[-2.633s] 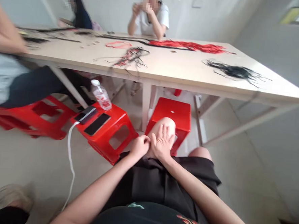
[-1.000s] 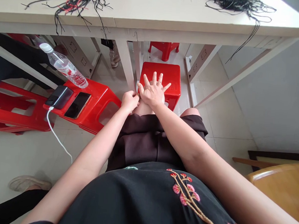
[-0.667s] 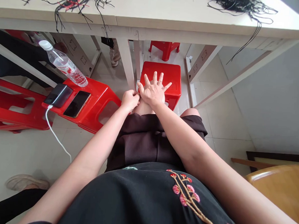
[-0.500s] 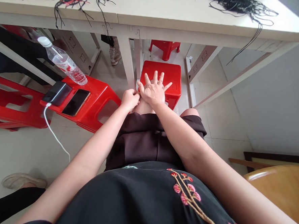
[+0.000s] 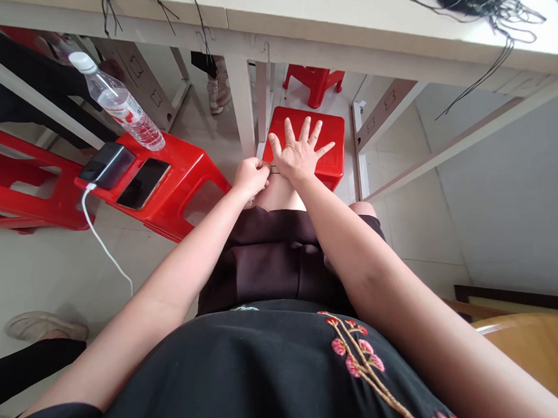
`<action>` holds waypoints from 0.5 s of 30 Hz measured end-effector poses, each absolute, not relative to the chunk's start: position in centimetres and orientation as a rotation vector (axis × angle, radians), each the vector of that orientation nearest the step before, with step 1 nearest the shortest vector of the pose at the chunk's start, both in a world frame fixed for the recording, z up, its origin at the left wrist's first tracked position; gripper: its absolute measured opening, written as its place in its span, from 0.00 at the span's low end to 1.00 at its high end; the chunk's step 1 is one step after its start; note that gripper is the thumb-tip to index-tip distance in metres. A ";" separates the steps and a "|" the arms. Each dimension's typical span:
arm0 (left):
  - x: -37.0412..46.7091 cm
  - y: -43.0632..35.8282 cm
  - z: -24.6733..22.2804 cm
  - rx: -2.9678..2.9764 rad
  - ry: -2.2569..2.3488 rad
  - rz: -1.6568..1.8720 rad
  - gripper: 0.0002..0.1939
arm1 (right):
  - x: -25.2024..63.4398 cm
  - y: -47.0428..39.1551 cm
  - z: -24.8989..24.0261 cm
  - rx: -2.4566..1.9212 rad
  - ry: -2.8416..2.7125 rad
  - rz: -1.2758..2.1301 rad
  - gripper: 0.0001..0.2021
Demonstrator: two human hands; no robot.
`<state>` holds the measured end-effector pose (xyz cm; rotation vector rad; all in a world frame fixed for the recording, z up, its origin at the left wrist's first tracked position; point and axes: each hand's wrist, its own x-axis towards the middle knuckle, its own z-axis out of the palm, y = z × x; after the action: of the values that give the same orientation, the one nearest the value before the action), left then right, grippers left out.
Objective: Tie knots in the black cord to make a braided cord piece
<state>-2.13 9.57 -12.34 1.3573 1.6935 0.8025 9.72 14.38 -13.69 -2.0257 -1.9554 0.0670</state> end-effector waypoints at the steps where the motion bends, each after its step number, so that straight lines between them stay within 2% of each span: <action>1: -2.2 9.7 -12.4 1.360 1.691 0.806 0.06 | 9.7 14.3 -13.5 -2.031 -1.949 0.078 0.35; 15: -2.9 10.2 -12.3 1.314 1.651 0.798 0.07 | 9.1 14.2 -11.4 -2.130 -1.831 0.206 0.38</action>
<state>-2.88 10.16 -12.32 1.3140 1.6507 0.7977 9.08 14.23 -11.44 -2.1296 -1.8305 0.2056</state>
